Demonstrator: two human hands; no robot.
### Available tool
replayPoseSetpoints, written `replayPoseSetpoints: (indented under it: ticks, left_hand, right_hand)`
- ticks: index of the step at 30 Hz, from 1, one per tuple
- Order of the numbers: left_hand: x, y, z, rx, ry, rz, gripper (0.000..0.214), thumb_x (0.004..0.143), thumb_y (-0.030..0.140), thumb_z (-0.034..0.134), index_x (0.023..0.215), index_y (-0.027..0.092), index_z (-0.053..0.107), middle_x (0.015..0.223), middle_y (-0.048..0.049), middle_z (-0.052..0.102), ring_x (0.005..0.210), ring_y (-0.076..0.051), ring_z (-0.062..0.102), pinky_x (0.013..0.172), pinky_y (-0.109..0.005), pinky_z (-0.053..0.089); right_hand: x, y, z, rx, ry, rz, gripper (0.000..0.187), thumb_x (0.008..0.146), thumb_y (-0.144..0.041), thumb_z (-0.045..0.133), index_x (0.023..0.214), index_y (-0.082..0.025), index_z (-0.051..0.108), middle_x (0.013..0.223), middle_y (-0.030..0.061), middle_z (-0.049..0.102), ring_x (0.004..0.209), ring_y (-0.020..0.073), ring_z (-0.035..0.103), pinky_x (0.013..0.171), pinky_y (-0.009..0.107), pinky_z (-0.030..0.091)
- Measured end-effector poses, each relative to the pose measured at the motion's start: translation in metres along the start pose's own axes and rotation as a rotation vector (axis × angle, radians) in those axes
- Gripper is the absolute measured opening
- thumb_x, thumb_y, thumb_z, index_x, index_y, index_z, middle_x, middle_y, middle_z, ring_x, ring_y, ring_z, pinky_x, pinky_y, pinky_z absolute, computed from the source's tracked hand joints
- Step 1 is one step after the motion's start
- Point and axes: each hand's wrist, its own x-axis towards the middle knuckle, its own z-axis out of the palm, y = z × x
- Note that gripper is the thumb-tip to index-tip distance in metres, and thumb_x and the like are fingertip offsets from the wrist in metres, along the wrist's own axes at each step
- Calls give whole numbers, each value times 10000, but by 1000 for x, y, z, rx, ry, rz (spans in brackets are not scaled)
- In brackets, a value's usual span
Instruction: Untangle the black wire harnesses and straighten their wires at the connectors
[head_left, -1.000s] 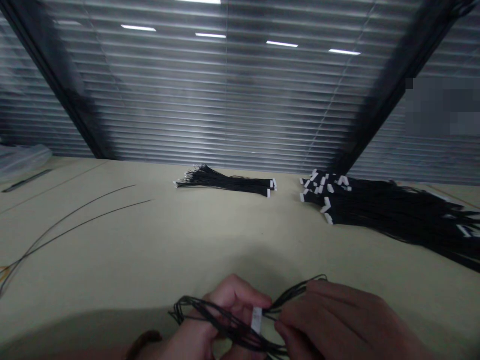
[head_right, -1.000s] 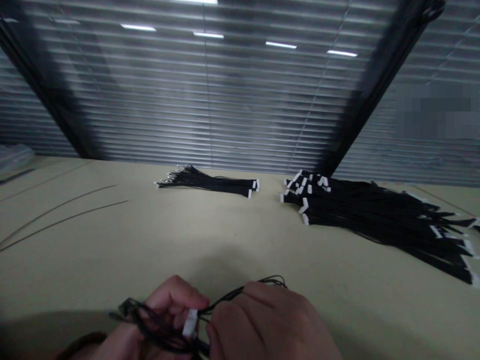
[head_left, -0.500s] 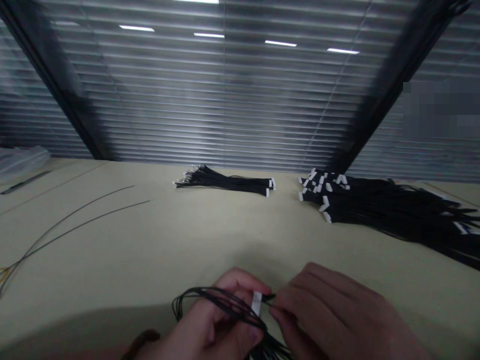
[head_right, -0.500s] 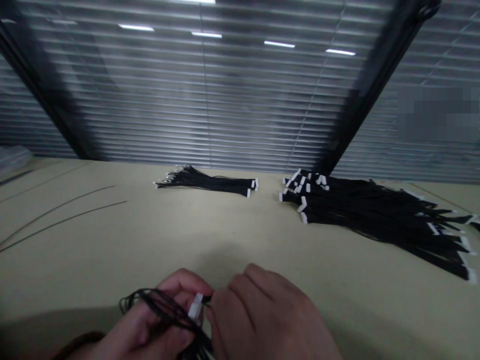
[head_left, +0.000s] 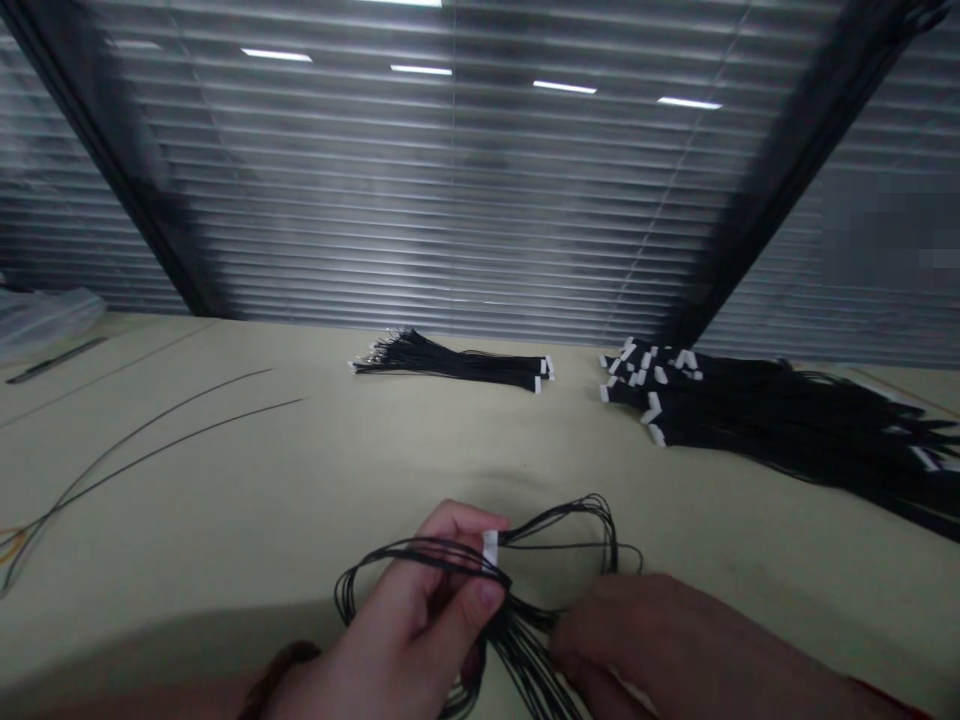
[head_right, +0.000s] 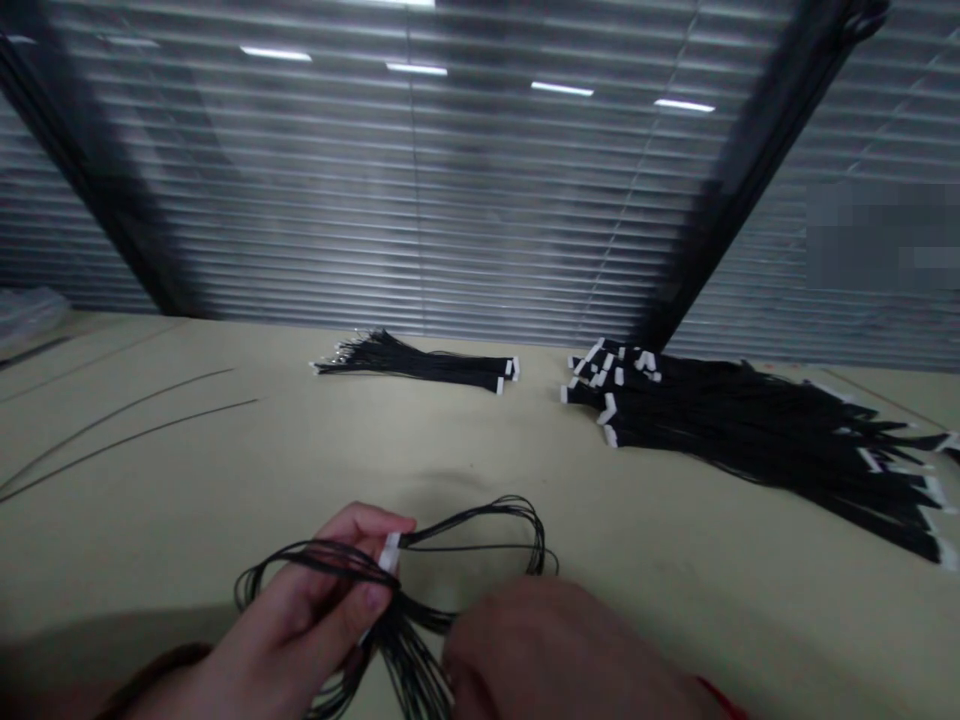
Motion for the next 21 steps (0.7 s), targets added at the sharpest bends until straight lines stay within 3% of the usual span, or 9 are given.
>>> replayPoseSetpoints:
  ticks: [3,5,7,11,14,16,18,21]
  left_hand:
    - [-1,1,1,-21,20,-9,203,844,345,499,1018,241,510,837,-20,528,639,-132,445,535,-239,381]
    - [0,2,1,-8,45,9,170,835,302,513,991,237,531,875,-24,530,725,-144,473,618,-247,412]
    - [0,2,1,0,32,9,167,840,281,501,999,239,530,889,-20,519,712,-134,466,622,-246,412]
    - [1,1,1,-37,-31,-42,215,848,345,482,1032,233,486,834,0,473,549,-90,382,475,-221,338]
    - [3,1,1,-83,-28,-101,254,833,396,508,1016,222,473,741,29,436,505,-77,347,446,-209,300]
    - [4,0,1,-122,-20,-109,284,823,427,525,1015,222,478,706,41,417,484,-71,330,431,-205,283]
    - [5,-1,0,-142,-16,-82,299,811,450,542,1002,223,498,715,34,430,474,-67,324,418,-204,274]
    - [6,-2,-1,-130,17,-24,306,785,472,571,939,211,530,822,-5,477,504,-68,352,428,-208,297]
  right_hand:
    - [13,-6,-5,302,-124,134,257,790,-78,418,645,-209,585,610,-77,608,556,54,568,488,127,372]
    - [15,-7,-2,347,-132,172,244,801,-88,430,624,-191,564,596,-75,592,550,52,550,499,134,356]
    - [14,-6,2,335,-103,181,214,767,-77,461,601,-184,545,572,-79,571,527,51,524,504,147,338]
    - [11,-7,4,264,23,133,171,713,-81,492,593,-194,539,573,-76,565,507,65,495,512,177,338]
    - [12,-3,-13,382,-26,188,199,736,-97,472,738,-230,620,616,-54,580,523,77,505,502,174,370]
    - [11,7,-33,659,-142,244,228,781,-132,447,816,-234,649,598,-36,562,510,73,502,477,157,385]
    - [9,21,-54,965,-233,204,220,843,-193,444,818,-231,659,617,-17,568,549,72,528,521,157,430]
    - [7,45,-74,1067,-123,141,101,845,-294,568,878,-280,663,680,-15,583,626,72,546,592,159,455]
